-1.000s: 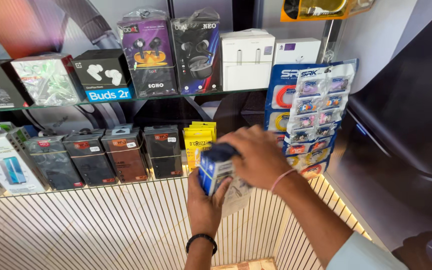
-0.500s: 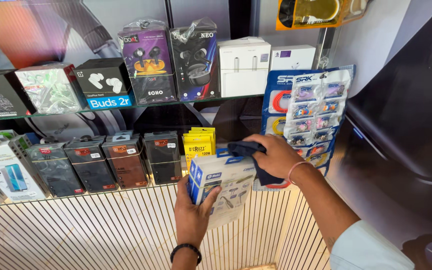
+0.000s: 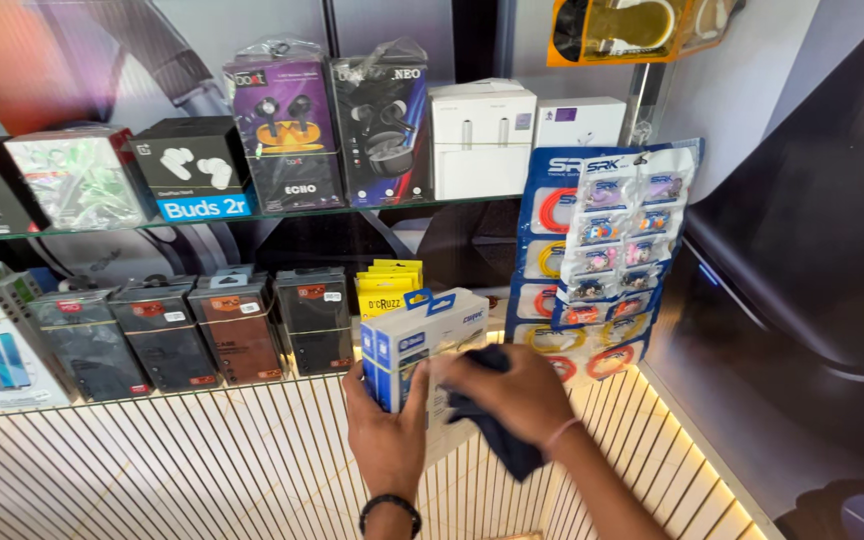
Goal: The person wipes the surfaces of several packaged electronics items on a retail shelf using a dark cloth. They handle each item individually, wiping the front and sides before placing them back on the shelf.
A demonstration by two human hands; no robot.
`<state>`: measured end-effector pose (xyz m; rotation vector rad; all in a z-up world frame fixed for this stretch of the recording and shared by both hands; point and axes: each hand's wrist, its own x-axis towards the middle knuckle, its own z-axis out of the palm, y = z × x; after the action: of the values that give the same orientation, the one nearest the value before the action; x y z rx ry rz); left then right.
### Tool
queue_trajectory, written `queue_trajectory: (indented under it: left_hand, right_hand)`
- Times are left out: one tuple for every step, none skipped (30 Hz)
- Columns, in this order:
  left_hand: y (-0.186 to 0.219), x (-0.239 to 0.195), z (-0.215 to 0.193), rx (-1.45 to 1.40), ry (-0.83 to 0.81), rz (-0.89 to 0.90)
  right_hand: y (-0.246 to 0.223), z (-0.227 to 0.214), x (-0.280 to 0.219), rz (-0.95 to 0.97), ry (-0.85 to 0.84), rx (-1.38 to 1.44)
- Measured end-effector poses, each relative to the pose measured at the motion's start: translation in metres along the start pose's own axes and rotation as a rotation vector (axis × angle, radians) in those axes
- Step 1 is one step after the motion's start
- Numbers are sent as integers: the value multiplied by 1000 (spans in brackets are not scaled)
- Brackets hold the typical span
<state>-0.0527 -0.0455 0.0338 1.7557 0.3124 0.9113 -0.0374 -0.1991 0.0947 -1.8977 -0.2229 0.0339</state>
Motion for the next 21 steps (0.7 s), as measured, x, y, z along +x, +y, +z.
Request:
queue_trajectory:
  left_hand:
    - [0,-6,4,20,61,98]
    - [-1,-11,8,13,67,121]
    - [-2,-16,13,6,78,145]
    - [-2,-19,17,-1,89,168]
    - [-4,-21,21,-25,97,157]
    - [-5,-23,24,-48,105,146]
    - [-7,-23,27,-72,117,135]
    - [-8,-24,29,-9,106,150]
    - [-9,-24,31,54,92,165]
    - [-10,-25,33,118,79,179]
    - [-10,-27,35,115,76,223]
    - [-10,-29,36,113,73,267]
    - [-9,-31,37,112,67,311]
    - [-8,-33,39,95,45,322]
    - [-7,-33,40,79,20,335]
    - [-6,-34,42,63,-5,348]
    - [-4,-36,42,14,-40,351]
    - [-2,-38,43,-35,-75,353]
    - [0,-40,43,-84,-108,354]
    - [3,-43,44,-105,-111,378]
    - [7,-45,46,-129,-109,406]
  right_hand:
    - [-10,14,-12,-41,94,-174]
    - [-22,25,-19,-81,188,-349]
    - [-35,35,-22,-107,272,-401]
    - [-44,43,-26,-136,354,-455]
    - [-52,47,-30,-167,431,-510]
    - [-57,47,-32,-97,437,-527]
    - [-62,47,-33,-30,439,-545]
    - [-64,47,-33,37,439,-563]
    - [-65,47,-34,49,449,-573]
    - [-65,47,-34,62,458,-583]
    - [-64,45,-33,72,471,-595]
    - [-64,44,-32,96,475,-592]
    - [-63,43,-32,122,480,-588]
    - [-62,41,-31,149,484,-585]
    - [-61,38,-29,160,480,-551]
    - [-60,33,-27,170,475,-518]
    - [-58,30,-26,182,469,-486]
    - [-56,26,-25,153,490,-484]
    - [-53,23,-23,123,509,-483]
    - [-51,19,-20,93,529,-483]
    - [-48,15,-18,52,548,-485]
